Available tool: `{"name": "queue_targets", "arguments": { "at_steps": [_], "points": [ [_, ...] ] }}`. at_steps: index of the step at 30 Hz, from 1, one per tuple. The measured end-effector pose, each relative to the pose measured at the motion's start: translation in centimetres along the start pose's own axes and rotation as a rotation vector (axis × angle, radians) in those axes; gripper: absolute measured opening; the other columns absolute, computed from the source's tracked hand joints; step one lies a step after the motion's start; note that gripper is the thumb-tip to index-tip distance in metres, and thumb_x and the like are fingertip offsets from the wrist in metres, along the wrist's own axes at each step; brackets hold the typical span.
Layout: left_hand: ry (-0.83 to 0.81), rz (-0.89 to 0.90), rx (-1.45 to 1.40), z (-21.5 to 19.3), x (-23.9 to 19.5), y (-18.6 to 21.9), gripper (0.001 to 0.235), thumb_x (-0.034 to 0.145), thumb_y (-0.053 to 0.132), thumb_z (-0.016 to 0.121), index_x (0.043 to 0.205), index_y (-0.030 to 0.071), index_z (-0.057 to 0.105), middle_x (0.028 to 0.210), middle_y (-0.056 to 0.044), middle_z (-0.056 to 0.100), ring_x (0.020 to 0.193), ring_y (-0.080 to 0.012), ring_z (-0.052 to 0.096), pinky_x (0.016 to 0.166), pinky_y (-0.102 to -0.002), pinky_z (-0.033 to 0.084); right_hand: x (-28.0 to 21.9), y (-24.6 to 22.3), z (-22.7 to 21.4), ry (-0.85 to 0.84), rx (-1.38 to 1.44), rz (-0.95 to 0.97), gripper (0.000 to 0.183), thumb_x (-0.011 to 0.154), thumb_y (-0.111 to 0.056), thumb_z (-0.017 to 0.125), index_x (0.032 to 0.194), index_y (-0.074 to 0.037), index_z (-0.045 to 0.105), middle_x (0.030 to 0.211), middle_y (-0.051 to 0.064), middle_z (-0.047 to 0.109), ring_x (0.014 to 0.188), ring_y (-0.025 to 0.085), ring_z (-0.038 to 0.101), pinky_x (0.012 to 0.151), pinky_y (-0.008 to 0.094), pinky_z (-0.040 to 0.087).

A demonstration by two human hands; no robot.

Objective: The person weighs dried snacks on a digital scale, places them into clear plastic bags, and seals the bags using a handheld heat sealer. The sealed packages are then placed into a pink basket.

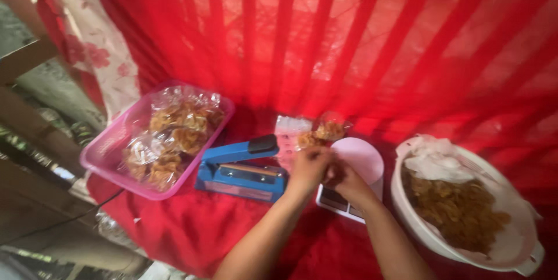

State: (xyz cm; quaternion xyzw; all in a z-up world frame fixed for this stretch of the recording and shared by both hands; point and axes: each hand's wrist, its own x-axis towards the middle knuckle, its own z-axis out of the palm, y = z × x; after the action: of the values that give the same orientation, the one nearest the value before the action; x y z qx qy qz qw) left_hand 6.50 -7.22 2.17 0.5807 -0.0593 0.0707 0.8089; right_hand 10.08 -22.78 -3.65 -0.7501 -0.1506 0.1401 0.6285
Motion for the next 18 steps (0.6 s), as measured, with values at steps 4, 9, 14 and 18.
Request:
{"name": "queue_targets", "arguments": {
  "at_steps": [4, 9, 14, 18],
  "points": [
    [0.010, 0.068, 0.028, 3.0, 4.4, -1.3, 0.030, 0.101, 0.022, 0.073, 0.089, -0.006, 0.070, 0.067, -0.005, 0.062, 0.056, -0.0103, 0.054, 0.048, -0.026, 0.040, -0.3, 1.7, -3.6, 0.050, 0.490, -0.003, 0.046, 0.083, 0.010, 0.061, 0.126, -0.004, 0.051, 0.121, 0.015, 0.062, 0.106, 0.029, 0.070, 0.085, 0.053, 0.063],
    [0.090, 0.251, 0.113, 2.1, 6.3, -2.1, 0.048, 0.092, 0.026, 0.076, 0.131, 0.002, 0.061, 0.100, -0.006, 0.069, 0.088, -0.0112, 0.064, 0.076, -0.025, 0.054, -0.7, -0.1, -5.9, 0.100, 0.580, -0.016, 0.043, 0.093, -0.010, 0.060, 0.136, -0.011, 0.053, 0.121, 0.016, 0.070, 0.102, 0.029, 0.074, 0.081, 0.045, 0.063],
    [-0.408, -0.150, -0.052, 0.1, 4.6, -3.1, 0.061, 0.088, 0.020, 0.077, 0.143, 0.006, 0.053, 0.124, -0.007, 0.069, 0.114, -0.0148, 0.066, 0.099, -0.030, 0.054, 0.0, 0.4, -5.4, 0.162, 0.606, -0.043, 0.042, 0.100, -0.015, 0.061, 0.139, -0.005, 0.052, 0.119, 0.017, 0.069, 0.099, 0.030, 0.072, 0.081, 0.047, 0.063],
    [-0.467, -0.108, -0.145, -0.2, 4.4, -2.8, 0.053, 0.090, 0.009, 0.076, 0.139, 0.000, 0.058, 0.124, -0.010, 0.070, 0.112, -0.0172, 0.066, 0.098, -0.031, 0.055, 0.3, 0.5, -5.4, 0.144, 0.628, -0.068, 0.042, 0.101, -0.012, 0.062, 0.141, -0.005, 0.052, 0.130, 0.015, 0.064, 0.109, 0.027, 0.070, 0.085, 0.046, 0.064]
  ]
}}
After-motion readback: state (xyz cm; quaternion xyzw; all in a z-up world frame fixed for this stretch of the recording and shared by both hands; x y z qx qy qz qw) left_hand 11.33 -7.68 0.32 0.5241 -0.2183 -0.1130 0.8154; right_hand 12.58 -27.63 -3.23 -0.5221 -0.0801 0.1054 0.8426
